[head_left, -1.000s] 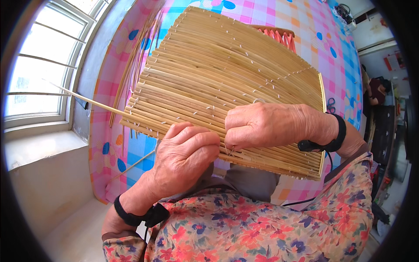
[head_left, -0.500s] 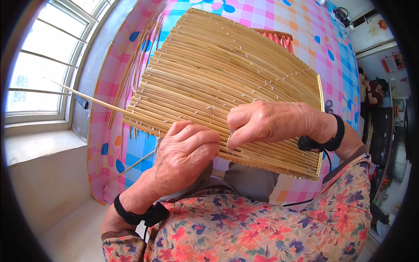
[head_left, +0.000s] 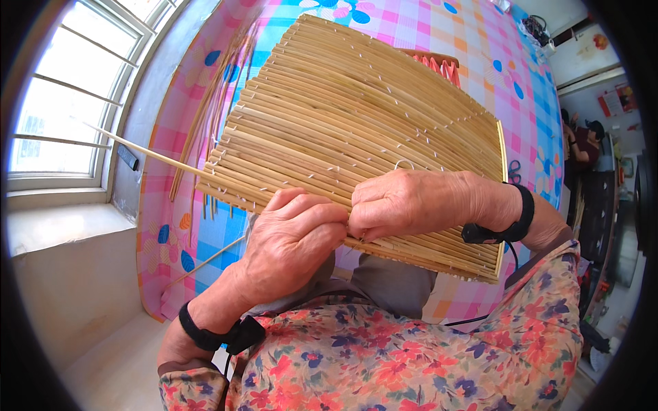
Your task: The person weaves together thin bamboo sticks using thread by hand, tying knots to secure the sticks into a flat mat.
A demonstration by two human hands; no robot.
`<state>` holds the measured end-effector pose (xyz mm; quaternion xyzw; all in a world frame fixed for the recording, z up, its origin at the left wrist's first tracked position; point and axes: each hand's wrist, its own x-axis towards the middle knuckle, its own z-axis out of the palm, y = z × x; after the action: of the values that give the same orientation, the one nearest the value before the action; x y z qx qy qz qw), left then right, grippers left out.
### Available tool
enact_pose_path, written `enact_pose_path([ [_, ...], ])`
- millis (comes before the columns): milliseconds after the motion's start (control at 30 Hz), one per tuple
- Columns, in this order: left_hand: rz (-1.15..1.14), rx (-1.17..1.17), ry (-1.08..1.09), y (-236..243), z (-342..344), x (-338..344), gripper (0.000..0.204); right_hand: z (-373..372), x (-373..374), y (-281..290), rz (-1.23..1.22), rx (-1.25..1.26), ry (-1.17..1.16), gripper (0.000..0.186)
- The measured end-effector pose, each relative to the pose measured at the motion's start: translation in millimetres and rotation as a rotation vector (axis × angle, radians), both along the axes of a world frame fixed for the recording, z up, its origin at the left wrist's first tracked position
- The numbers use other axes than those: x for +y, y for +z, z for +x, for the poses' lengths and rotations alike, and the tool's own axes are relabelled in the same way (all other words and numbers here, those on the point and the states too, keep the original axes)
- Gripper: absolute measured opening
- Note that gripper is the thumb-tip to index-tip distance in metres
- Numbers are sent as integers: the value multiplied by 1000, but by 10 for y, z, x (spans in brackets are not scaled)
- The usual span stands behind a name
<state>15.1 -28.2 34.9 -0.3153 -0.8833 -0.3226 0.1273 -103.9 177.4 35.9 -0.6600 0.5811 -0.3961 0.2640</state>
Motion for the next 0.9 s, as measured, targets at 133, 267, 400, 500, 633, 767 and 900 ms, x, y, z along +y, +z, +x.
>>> enact_pose_path([
  [133,17,-12,-5,-10,4,-17,17,-65,110,47,-62,164,-84,8],
  [267,10,-34,-10,-43,-30,-34,19,-86,259,4,55,245,-141,9],
  [400,23,-33,-12,-75,-81,-18,20,-107,260,-51,-3,261,-172,6],
  [500,24,-29,-12,-105,-100,-9,19,-83,198,-114,-67,332,-123,5],
  [633,34,-32,-10,-90,-131,-15,17,-50,119,-41,-80,393,-98,7],
  [767,44,-4,11,-107,-166,7,15,151,102,58,-174,663,-247,9],
  [900,58,-3,1,-149,-184,-11,17,395,93,107,-217,920,-292,14],
])
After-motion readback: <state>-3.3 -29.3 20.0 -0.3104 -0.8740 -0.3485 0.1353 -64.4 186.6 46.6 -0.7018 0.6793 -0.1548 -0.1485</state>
